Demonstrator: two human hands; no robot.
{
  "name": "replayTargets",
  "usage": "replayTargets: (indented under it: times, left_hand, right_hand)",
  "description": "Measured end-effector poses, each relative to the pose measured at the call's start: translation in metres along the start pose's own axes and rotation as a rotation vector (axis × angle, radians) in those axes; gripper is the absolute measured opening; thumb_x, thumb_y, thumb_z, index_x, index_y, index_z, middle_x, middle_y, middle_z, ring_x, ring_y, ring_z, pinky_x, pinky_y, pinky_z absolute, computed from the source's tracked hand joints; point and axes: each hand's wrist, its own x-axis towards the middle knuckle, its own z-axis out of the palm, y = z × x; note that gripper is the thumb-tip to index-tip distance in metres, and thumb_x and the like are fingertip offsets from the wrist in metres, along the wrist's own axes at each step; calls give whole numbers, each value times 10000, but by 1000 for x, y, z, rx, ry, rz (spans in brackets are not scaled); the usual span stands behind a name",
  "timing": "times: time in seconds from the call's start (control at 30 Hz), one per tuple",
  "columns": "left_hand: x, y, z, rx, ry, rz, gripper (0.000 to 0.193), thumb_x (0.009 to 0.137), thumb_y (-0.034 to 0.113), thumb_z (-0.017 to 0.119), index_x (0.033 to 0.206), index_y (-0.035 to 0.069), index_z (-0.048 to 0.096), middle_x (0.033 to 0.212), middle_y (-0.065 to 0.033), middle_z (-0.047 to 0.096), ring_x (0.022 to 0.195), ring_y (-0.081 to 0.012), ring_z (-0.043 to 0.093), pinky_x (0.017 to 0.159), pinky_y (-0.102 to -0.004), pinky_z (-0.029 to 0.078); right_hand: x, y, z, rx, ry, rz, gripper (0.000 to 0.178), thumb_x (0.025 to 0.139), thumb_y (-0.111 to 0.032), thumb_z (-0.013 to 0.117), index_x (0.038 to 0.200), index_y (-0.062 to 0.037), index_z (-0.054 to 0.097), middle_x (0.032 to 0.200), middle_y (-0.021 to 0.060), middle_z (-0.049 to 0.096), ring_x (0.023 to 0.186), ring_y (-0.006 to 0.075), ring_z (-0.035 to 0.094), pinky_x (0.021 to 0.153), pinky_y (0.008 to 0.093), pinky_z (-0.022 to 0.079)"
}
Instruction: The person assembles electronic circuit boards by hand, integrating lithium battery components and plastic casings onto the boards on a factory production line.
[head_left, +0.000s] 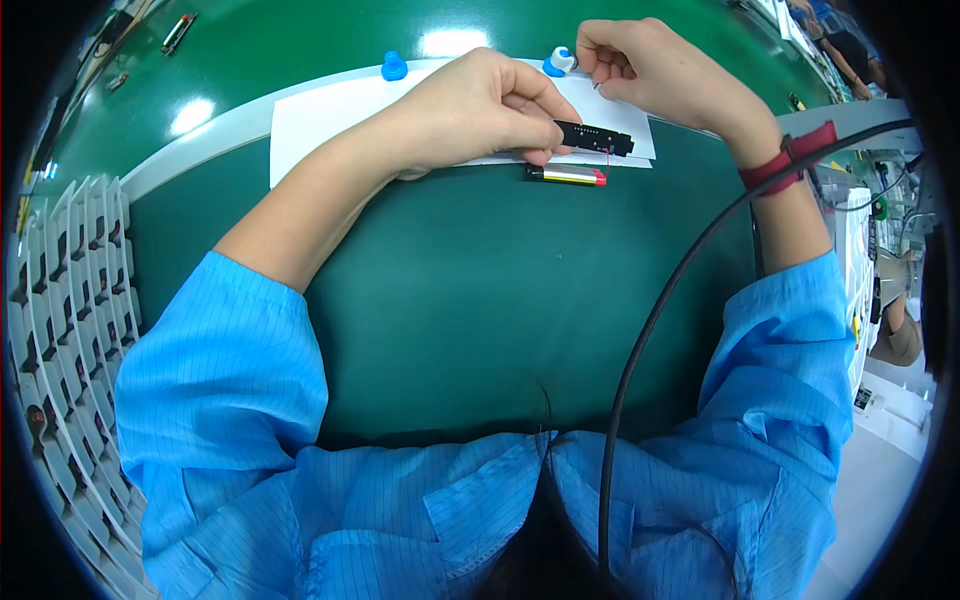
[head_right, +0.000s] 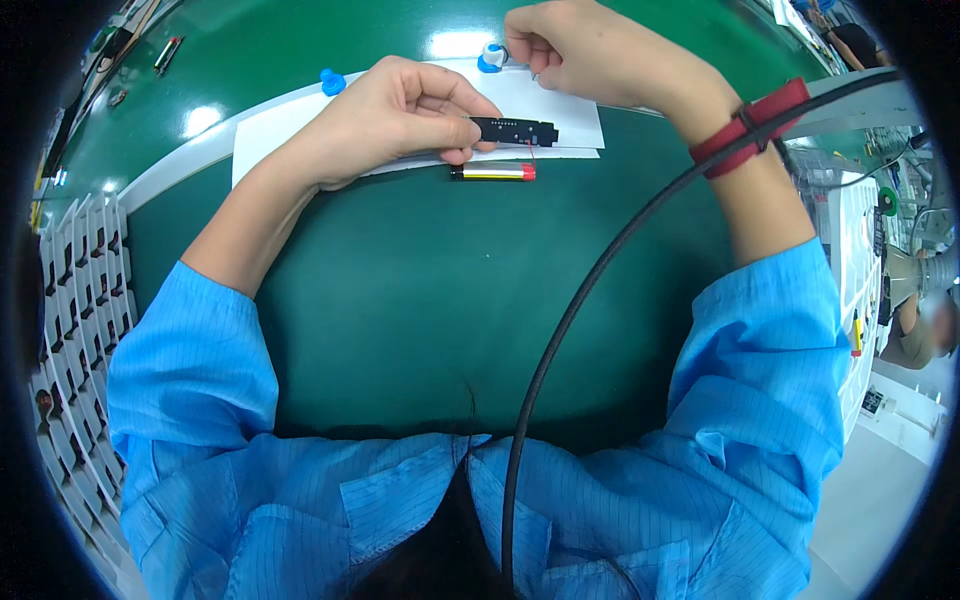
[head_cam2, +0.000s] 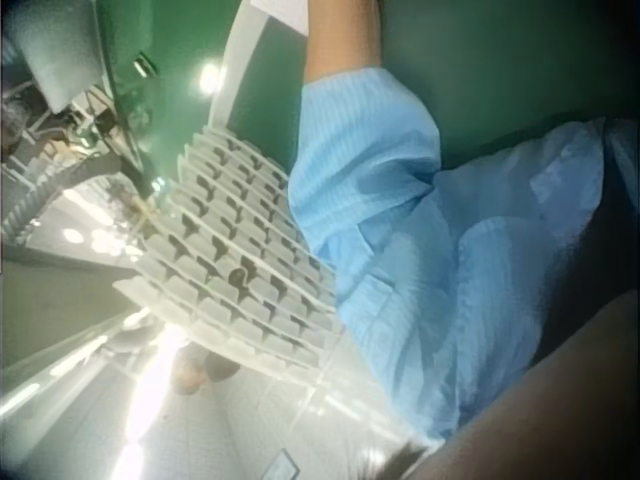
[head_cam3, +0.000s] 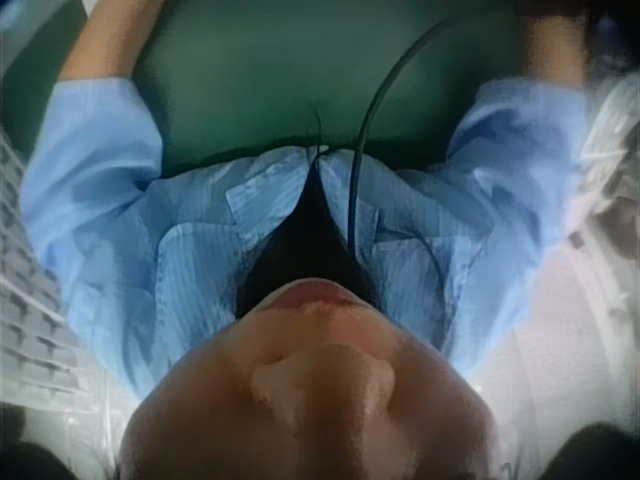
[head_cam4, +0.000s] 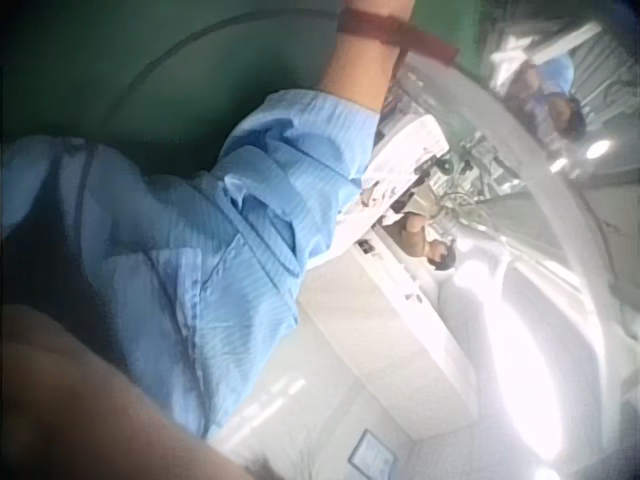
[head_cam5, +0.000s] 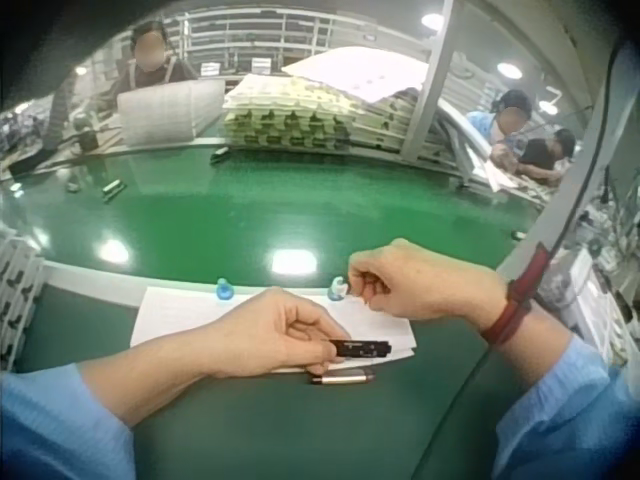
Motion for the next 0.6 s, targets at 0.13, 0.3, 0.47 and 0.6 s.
replayTargets:
  times: [0.13,0.3,0.47,0.6]
  left_hand:
    - [3,-3,-1,20,11,-2,229,744,35,577,945,-74,595,752,-102,632,644,-85,574,648,-204,473]
    - [-1,1,7,-40,144,-24,250,753,60,578,969,-64,599,797,-118,641,685,-99,598,685,-208,484]
    - [-2,-2,5,-129,198,-49,251,804,70,547,1013,-65,581,888,-145,626,763,-122,623,734,-196,504]
    - [3,-5,6,-235,202,-97,259,830,79,527,1035,-75,563,931,-163,612,796,-140,625,771,-200,503]
  right_hand:
    - [-3,4,13,-61,194,-97,144,673,44,552,780,-13,473,648,81,506,607,179,519,554,315,405]
    - [-50,16,35,-173,691,-243,100,722,28,559,809,5,518,720,87,564,689,180,583,624,269,462]
    - [-66,-1,38,964,1017,-56,101,768,-26,597,849,-4,541,801,88,611,734,178,616,697,224,494]
    - [-55,7,54,1565,616,107,152,764,-63,639,874,-22,542,790,65,614,686,110,587,654,200,476]
